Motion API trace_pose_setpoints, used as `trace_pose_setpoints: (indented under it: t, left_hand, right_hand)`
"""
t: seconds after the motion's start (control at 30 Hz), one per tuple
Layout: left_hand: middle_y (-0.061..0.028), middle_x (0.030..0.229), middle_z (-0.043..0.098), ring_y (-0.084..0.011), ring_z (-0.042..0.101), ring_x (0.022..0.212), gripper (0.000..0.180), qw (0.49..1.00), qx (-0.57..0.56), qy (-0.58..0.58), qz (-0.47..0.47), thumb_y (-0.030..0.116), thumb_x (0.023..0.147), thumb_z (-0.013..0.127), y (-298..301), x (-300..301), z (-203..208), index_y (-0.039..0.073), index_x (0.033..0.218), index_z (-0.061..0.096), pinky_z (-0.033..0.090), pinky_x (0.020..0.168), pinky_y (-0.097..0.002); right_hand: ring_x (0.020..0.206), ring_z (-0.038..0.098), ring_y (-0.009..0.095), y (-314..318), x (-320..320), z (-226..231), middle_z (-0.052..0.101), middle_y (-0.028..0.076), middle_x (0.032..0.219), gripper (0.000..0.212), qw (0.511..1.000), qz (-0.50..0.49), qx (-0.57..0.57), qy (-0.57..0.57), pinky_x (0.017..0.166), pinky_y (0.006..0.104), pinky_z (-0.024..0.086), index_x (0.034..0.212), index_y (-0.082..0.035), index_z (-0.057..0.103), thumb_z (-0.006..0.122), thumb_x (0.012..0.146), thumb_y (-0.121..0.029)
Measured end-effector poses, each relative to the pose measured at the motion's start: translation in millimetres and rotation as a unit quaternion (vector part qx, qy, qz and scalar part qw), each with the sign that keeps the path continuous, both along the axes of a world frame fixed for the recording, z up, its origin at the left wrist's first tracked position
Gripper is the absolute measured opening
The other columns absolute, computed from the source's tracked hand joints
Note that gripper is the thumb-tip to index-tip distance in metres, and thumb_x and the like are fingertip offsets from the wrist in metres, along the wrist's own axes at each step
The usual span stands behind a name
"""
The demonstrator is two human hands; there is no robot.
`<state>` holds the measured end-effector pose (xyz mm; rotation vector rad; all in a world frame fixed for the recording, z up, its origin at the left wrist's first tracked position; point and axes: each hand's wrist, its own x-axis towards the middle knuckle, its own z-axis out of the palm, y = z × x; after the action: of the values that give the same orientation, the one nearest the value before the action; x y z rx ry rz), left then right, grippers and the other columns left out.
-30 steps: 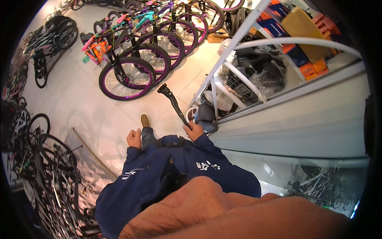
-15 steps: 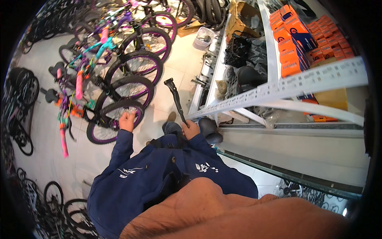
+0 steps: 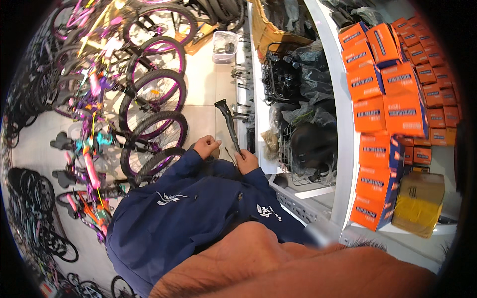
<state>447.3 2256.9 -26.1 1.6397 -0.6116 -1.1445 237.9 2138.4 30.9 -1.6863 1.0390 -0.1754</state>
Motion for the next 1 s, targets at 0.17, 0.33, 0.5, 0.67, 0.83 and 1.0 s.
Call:
trace_pose_setpoints:
  t: [0.17,0.33,0.5,0.67,0.83,1.0]
  left_hand:
    - [-0.0019,0.080,0.066,-0.0101,0.059,0.066,0.041,0.980,0.064,0.107,-0.156,0.045,0.096,0.070,-93,52,-13,0.004,0.098,0.068,0.050,0.058,-0.0274]
    - [-0.0033,0.097,0.071,-0.0125,0.064,0.078,0.049,0.942,0.091,0.208,-0.247,0.052,0.098,0.065,-173,116,-39,0.004,0.109,0.069,0.054,0.066,-0.0304]
    - [-0.0019,0.086,0.068,-0.0121,0.062,0.071,0.050,0.928,0.086,0.250,-0.261,0.055,0.098,0.065,-249,209,-87,0.006,0.102,0.070,0.052,0.062,-0.0302]
    - [-0.0012,0.069,0.061,-0.0096,0.052,0.055,0.041,0.938,0.106,0.280,-0.177,0.047,0.096,0.070,-318,272,-166,0.007,0.092,0.072,0.042,0.050,-0.0280]
    - [-0.0007,0.066,0.059,-0.0095,0.054,0.055,0.038,0.931,0.037,0.333,-0.143,0.043,0.098,0.069,-376,297,-279,0.007,0.086,0.067,0.043,0.051,-0.0292]
    - [-0.0020,0.074,0.062,-0.0118,0.059,0.063,0.041,0.965,0.044,0.173,-0.190,0.042,0.100,0.066,-437,308,-395,0.001,0.098,0.069,0.050,0.057,-0.0309]
  right_hand:
    - [0.058,0.055,0.023,-42,38,-8,0.056,0.013,0.065,0.040,0.997,-0.032,-0.054,0.045,0.059,0.0393,0.043,0.087,0.001,0.062,0.066,0.098,-0.037]
    - [0.060,0.058,0.020,-97,112,-29,0.059,0.012,0.065,0.036,0.992,-0.069,-0.039,0.101,0.058,0.0369,0.044,0.086,0.000,0.062,0.069,0.097,-0.033]
    - [0.060,0.063,0.016,-159,228,-68,0.067,0.009,0.070,0.031,0.982,-0.122,0.106,0.094,0.057,0.0331,0.050,0.097,0.001,0.068,0.067,0.099,-0.030]
    - [0.063,0.069,0.020,-220,323,-140,0.070,0.013,0.075,0.026,0.985,-0.133,0.052,0.095,0.060,0.0338,0.052,0.102,0.000,0.068,0.067,0.098,-0.026]
    - [0.063,0.065,0.013,-270,357,-250,0.072,0.010,0.081,0.036,0.988,-0.135,0.020,0.072,0.061,0.0302,0.052,0.121,0.001,0.065,0.069,0.098,-0.027]
    - [0.087,0.069,0.015,-277,330,-371,0.072,0.012,0.104,0.051,0.983,-0.164,-0.022,0.082,0.078,0.0298,0.054,0.134,0.001,0.058,0.073,0.096,-0.030]
